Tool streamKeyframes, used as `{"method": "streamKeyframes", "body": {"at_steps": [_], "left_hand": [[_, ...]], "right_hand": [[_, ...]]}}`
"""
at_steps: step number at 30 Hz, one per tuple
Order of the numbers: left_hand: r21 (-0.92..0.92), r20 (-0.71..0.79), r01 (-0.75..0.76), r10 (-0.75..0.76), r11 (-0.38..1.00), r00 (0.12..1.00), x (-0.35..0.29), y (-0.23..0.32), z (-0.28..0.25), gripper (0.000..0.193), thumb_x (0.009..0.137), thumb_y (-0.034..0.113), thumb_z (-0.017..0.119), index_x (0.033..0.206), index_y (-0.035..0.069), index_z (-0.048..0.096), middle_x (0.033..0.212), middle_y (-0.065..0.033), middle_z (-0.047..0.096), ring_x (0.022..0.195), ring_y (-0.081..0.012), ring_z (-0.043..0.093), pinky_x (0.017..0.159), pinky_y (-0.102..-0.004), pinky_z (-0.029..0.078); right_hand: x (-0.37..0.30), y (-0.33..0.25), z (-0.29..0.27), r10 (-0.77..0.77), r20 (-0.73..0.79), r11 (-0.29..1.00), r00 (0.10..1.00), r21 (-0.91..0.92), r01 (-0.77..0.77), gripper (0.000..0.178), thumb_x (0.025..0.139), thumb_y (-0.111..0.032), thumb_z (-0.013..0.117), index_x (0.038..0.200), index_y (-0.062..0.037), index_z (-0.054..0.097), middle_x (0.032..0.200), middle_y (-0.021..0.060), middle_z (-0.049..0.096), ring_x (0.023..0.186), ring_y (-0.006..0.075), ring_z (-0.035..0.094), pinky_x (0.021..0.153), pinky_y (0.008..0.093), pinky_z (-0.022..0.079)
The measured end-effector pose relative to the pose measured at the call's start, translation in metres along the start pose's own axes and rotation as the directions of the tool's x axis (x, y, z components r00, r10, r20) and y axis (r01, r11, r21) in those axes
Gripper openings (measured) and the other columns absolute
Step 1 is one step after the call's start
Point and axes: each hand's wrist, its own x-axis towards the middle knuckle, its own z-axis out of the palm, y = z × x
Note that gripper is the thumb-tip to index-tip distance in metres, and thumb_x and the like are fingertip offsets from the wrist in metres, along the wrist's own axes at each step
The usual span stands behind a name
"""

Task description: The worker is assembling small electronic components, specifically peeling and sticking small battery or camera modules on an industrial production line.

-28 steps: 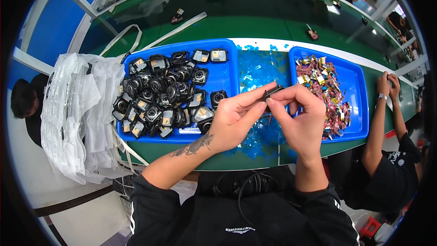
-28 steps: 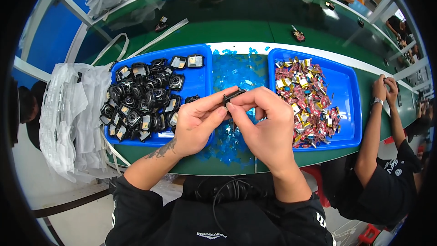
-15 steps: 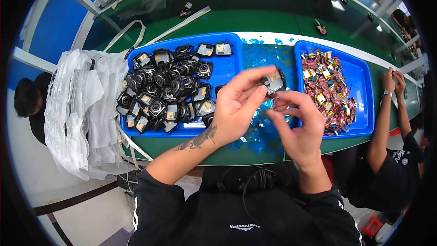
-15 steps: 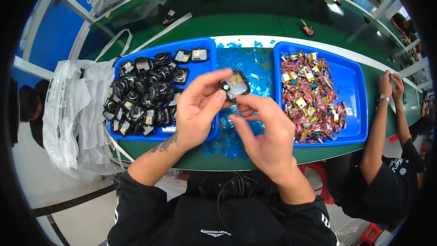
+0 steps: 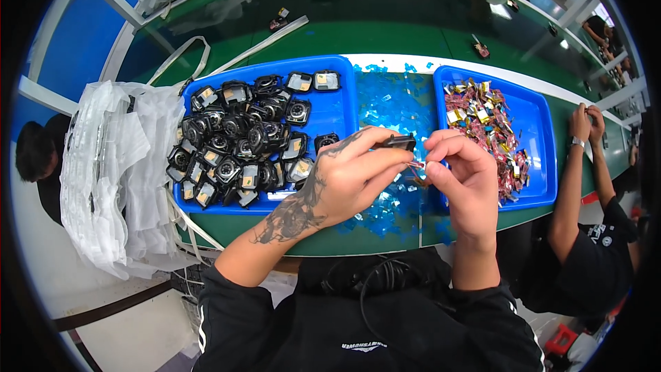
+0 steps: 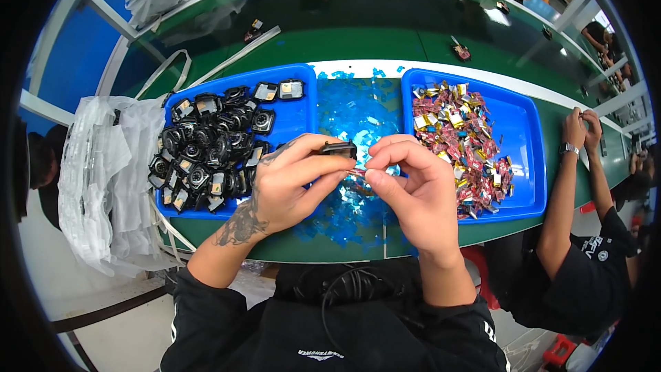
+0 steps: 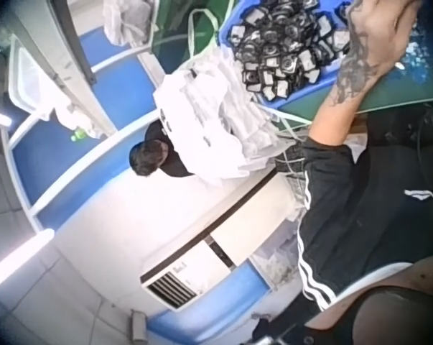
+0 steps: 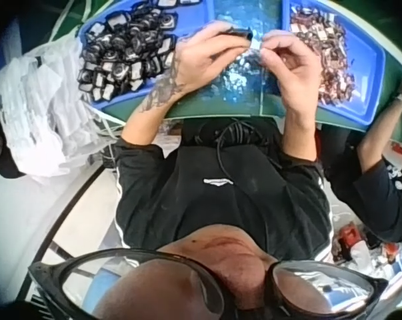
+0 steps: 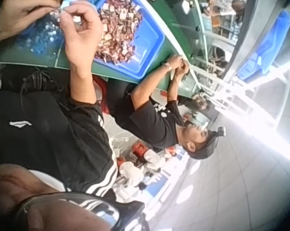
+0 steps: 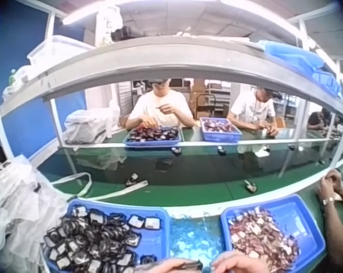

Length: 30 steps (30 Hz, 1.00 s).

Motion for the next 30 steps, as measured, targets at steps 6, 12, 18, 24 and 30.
{"method": "streamKeyframes", "body": {"at_steps": [6, 12, 18, 24, 30], "left_hand": [[-0.449, 0.370, 0.645, -0.528, 0.618, 0.764, -0.004, 0.000, 0.006, 0.017, 0.090, -0.001, 0.062, 0.106, -0.006, 0.066, 0.105, -0.0092, 0.064, 0.093, -0.0130, 0.064, 0.076, -0.0241, 0.055], [-0.675, 0.321, 0.585, -0.535, 0.450, 0.782, -0.005, 0.003, 0.012, 0.034, 0.091, -0.005, 0.057, 0.125, -0.006, 0.056, 0.122, -0.0128, 0.060, 0.108, -0.0177, 0.062, 0.092, -0.0287, 0.053], [-0.701, 0.253, 0.507, -0.491, 0.501, 0.834, -0.010, 0.000, 0.019, 0.036, 0.092, -0.006, 0.054, 0.128, -0.005, 0.056, 0.127, -0.0134, 0.058, 0.114, -0.0190, 0.060, 0.099, -0.0298, 0.049], [-0.704, 0.213, 0.493, -0.511, 0.511, 0.833, -0.008, 0.006, 0.020, 0.038, 0.093, -0.006, 0.052, 0.131, -0.005, 0.053, 0.127, -0.0143, 0.059, 0.110, -0.0184, 0.062, 0.097, -0.0293, 0.050], [-0.742, 0.188, 0.463, -0.512, 0.484, 0.838, -0.011, 0.002, 0.019, 0.042, 0.094, -0.007, 0.049, 0.136, -0.004, 0.047, 0.130, -0.0158, 0.057, 0.114, -0.0176, 0.059, 0.095, -0.0282, 0.050]], "right_hand": [[-0.006, 0.000, 0.006, -0.049, -0.038, 0.986, 0.998, -0.158, 0.043, 0.019, 0.083, 0.008, 0.067, 0.099, 0.0026, 0.059, 0.096, 0.0063, 0.060, 0.086, 0.0091, 0.059, 0.072, 0.0212, 0.052], [0.001, 0.013, 0.009, -0.120, -0.146, 0.948, 0.982, -0.310, 0.069, 0.025, 0.082, 0.005, 0.071, 0.101, 0.0005, 0.056, 0.090, 0.0038, 0.061, 0.078, 0.0063, 0.059, 0.065, 0.0187, 0.048], [0.000, 0.024, 0.015, -0.161, -0.223, 0.955, 0.961, -0.280, 0.095, 0.027, 0.081, 0.006, 0.072, 0.102, 0.0003, 0.055, 0.087, 0.0030, 0.060, 0.075, 0.0045, 0.057, 0.061, 0.0168, 0.045], [-0.002, 0.038, 0.022, -0.303, -0.250, 0.891, 0.919, -0.418, 0.180, 0.028, 0.081, 0.006, 0.072, 0.103, 0.0003, 0.056, 0.086, 0.0023, 0.057, 0.074, 0.0052, 0.056, 0.058, 0.0171, 0.045], [0.004, 0.027, 0.024, -0.197, -0.167, 0.847, 0.966, -0.525, 0.082, 0.037, 0.081, 0.005, 0.070, 0.115, -0.0013, 0.057, 0.089, 0.0047, 0.059, 0.078, 0.0092, 0.059, 0.059, 0.0209, 0.052]]}}
